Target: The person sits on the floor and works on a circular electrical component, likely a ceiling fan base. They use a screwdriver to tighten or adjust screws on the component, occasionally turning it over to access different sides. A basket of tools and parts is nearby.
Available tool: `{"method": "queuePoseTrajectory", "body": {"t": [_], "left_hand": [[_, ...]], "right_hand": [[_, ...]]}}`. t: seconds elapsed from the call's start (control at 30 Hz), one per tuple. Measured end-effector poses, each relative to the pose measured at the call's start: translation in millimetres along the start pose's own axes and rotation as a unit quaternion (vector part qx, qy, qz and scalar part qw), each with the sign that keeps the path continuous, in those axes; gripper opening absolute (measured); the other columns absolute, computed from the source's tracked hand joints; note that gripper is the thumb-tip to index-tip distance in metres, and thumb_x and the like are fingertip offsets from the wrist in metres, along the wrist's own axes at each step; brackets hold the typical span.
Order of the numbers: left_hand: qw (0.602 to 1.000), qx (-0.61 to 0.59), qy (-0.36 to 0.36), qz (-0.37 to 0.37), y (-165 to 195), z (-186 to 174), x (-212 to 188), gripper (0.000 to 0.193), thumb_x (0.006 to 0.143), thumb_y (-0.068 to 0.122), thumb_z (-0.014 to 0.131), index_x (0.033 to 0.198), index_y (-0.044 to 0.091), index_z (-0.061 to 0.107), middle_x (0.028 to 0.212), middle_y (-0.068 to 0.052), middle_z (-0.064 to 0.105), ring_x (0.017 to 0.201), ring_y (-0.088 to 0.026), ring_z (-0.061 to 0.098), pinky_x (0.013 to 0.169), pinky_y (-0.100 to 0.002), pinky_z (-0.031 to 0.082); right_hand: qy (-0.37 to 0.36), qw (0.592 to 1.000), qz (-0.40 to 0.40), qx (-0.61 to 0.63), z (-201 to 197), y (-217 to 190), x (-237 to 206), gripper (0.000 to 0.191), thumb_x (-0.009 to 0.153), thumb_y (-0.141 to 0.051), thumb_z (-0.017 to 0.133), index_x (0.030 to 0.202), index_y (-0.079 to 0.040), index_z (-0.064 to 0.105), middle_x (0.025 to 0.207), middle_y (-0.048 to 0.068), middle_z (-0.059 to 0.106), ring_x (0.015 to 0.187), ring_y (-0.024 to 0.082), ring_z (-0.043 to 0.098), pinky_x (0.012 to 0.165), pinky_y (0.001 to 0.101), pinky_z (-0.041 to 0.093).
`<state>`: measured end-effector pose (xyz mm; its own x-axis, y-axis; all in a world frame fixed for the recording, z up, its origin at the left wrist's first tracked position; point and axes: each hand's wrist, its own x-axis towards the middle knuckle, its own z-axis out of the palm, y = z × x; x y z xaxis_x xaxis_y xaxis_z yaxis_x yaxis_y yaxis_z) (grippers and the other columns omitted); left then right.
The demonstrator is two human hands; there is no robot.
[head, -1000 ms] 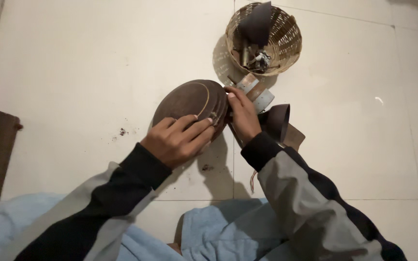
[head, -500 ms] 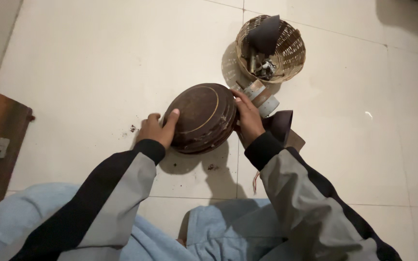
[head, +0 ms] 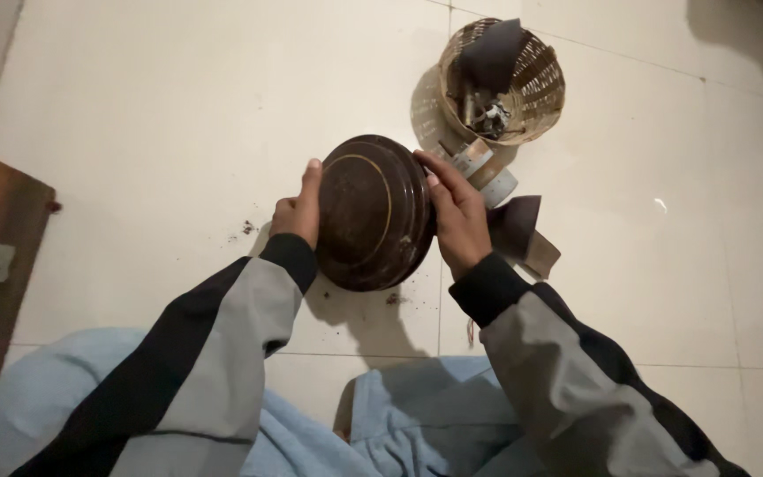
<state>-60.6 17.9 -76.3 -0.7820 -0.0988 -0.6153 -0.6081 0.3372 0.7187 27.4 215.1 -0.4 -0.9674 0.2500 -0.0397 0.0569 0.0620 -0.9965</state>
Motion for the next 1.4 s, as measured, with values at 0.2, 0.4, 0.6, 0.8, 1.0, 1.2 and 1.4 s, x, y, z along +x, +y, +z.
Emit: {"method": "queuePoseTrajectory", "body": {"t": [0.2,0.4,0.6,0.8,1.0,1.2,1.4], "left_hand": [[0.977,-0.201,-0.035,0.062,13.2,-6.9,21.5,0.099,0.09,0.083,0.042,0.143,-0.002,0.048,0.142,-0.025,0.055,0.137,-0.037,0.053,0.115,-0.04,0.039],[0.973,-0.17,0.028,0.156,22.3,-14.9,14.1,0.066,0.087,0.062,0.061,0.117,0.004,0.075,0.126,-0.015,0.071,0.121,-0.027,0.061,0.104,-0.036,0.044],[0.958,-0.221,0.009,0.185,17.2,-8.6,-2.8,0.043,0.091,0.04,0.073,0.1,-0.002,0.079,0.095,-0.013,0.076,0.093,-0.021,0.066,0.087,-0.035,0.053],[0.931,-0.221,-0.001,0.29,-3.4,-2.5,-8.7,0.039,0.096,0.036,0.062,0.111,0.002,0.075,0.105,-0.011,0.076,0.102,-0.019,0.067,0.094,-0.033,0.051],[0.914,-0.204,-0.003,0.351,0.3,-7.9,-27.0,0.036,0.1,0.034,0.055,0.112,0.008,0.076,0.114,-0.009,0.075,0.112,-0.022,0.063,0.102,-0.034,0.047],[0.92,-0.032,0.028,0.391,22.1,-26.0,-74.9,0.024,0.092,0.036,0.066,0.1,0.018,0.081,0.111,-0.005,0.071,0.105,-0.024,0.068,0.092,-0.035,0.053],[0.864,0.074,0.002,0.498,44.8,-37.9,-106.4,0.028,0.083,0.046,0.08,0.089,0.018,0.081,0.107,-0.002,0.073,0.102,-0.023,0.069,0.089,-0.035,0.055]], "right_hand": [[-0.035,0.977,-0.131,-0.166,18.1,-36.7,-25.1,0.037,0.109,-0.003,0.045,0.144,-0.005,0.059,0.124,0.011,0.072,0.111,0.019,0.068,0.097,0.0315,0.055],[-0.106,0.932,-0.25,-0.24,29.8,-58.5,-44.4,0.031,0.107,0.001,0.052,0.135,-0.008,0.062,0.127,0.016,0.073,0.118,0.024,0.073,0.099,0.033,0.056],[-0.067,0.951,-0.179,-0.244,26.8,-64.2,-43.0,0.03,0.105,-0.002,0.054,0.132,-0.008,0.066,0.113,0.013,0.076,0.102,0.021,0.076,0.09,0.031,0.058],[-0.026,0.944,-0.2,-0.262,23.0,-58.7,-58.1,0.024,0.103,-0.005,0.059,0.127,-0.006,0.066,0.109,0.013,0.076,0.098,0.019,0.076,0.086,0.0297,0.058],[-0.003,0.938,-0.173,-0.301,13.9,-57.5,-54.1,0.019,0.1,-0.01,0.066,0.118,-0.006,0.071,0.097,0.013,0.076,0.085,0.018,0.077,0.077,0.0298,0.059],[-0.027,0.939,-0.175,-0.295,0.1,-56.6,-55.3,0.018,0.099,-0.009,0.066,0.116,-0.005,0.072,0.097,0.013,0.076,0.087,0.019,0.076,0.077,0.0308,0.058],[-0.035,0.934,-0.171,-0.312,-10.8,-58.1,-55.4,0.018,0.099,-0.009,0.067,0.116,-0.005,0.072,0.098,0.012,0.076,0.089,0.017,0.076,0.077,0.0302,0.058]]}}
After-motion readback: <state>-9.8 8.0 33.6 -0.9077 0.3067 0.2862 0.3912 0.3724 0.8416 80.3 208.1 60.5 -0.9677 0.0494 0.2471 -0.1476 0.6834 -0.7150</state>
